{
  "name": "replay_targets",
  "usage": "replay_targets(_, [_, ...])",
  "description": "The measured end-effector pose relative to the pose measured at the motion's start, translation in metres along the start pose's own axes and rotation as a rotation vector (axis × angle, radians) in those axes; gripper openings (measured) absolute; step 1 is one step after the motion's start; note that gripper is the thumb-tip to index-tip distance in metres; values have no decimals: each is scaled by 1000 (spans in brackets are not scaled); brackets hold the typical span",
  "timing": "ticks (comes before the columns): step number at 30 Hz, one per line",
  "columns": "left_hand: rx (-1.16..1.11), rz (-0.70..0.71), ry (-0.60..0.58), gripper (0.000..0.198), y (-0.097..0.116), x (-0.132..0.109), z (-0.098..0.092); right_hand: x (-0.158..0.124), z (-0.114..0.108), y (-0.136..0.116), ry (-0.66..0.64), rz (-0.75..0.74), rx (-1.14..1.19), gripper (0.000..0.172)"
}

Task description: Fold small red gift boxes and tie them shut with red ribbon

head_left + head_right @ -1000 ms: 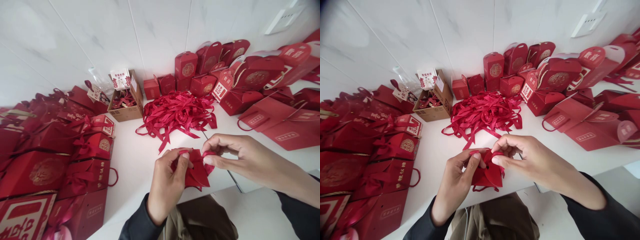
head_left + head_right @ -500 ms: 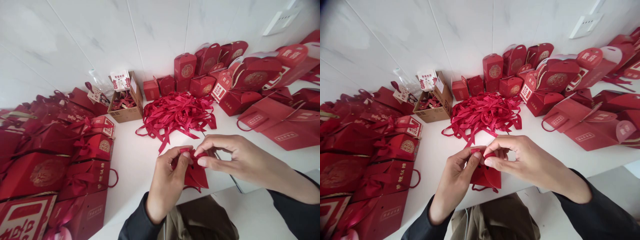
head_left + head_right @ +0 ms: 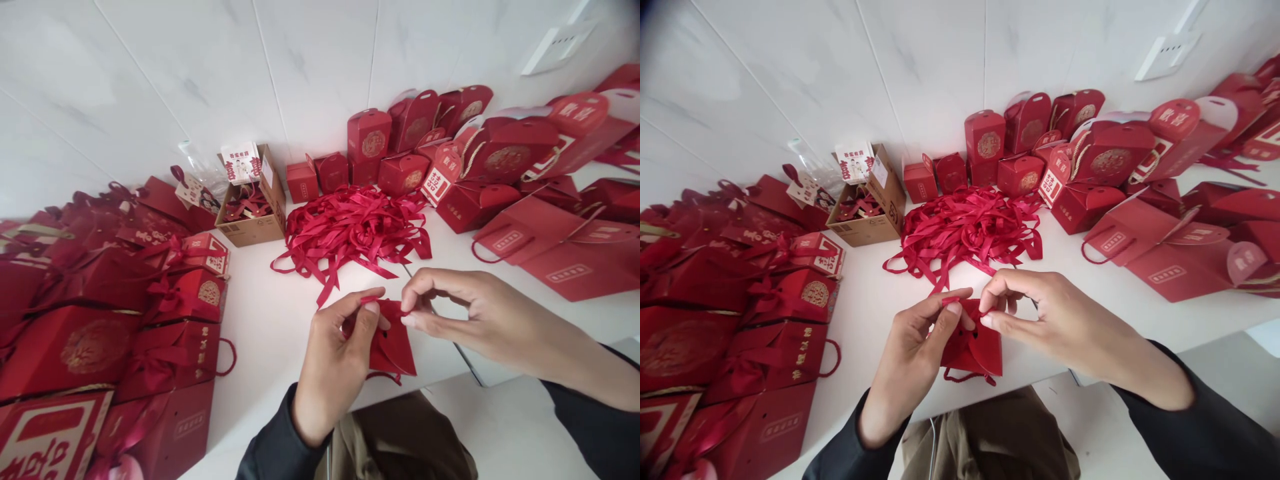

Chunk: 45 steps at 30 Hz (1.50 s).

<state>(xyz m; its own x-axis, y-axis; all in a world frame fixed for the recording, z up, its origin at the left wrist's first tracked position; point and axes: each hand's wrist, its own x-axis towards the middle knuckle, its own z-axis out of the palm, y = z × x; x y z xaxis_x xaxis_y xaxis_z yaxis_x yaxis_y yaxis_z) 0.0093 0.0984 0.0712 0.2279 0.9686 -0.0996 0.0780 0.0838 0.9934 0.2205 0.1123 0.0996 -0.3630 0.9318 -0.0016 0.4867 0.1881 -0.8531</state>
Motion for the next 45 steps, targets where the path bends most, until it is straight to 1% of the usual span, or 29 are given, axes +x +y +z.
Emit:
replay_targets(4, [10,-11,-9,31,0,1,2,2,7,-3,12,-10,9,9])
replay_targets(9, [-165,-88,-24,24,-1,1,3,7,17,-2,-49,28,147,10])
replay_targets(12, [-225,-88,-55,15,-2,1,2,9,19,-1,-80,57,236,12])
replay_targets(14, [-224,-78,-76,18,-2,2,1,8,18,-1,-90,57,272,12])
replay_targets(16, [-213,-72,-70,20,-3,2,-1,8,17,-1,-102,53,296,12])
replay_targets(20, [-193,-62,-66,22,-3,2,-3,7,17,0,-95,72,320,7])
replay_targets(24, [-160,-56,-58,27,-2,3,-2,5,16,0,-50,53,283,6])
replay_targets(27, [-162,-56,-50,27,-1,5,0,2,15,-3,-67,22,222,6])
replay_targets(31, [-135,-57,-46,26,0,6,1,4,17,-5,-72,-8,232,9])
replay_targets(33, [-122,-47,-71,26,1,6,-1,6,19,-4,-34,-45,238,10])
replay_targets(36, [-105,-17,-170,27,5,2,-5,8,21,-1,40,-94,203,11])
replay_targets(39, [-83,13,-254,24,9,-3,-8,8,22,1,59,-94,181,9])
replay_targets(42, [-12,33,-256,23,11,-4,-8,7,23,1,79,-97,143,5])
replay_targets(44, [10,34,-234,31,8,-3,-6,7,23,0,99,-96,100,1])
replay_targets(45, [0,28,-226,35,6,-2,-6,7,23,0,102,-92,85,2])
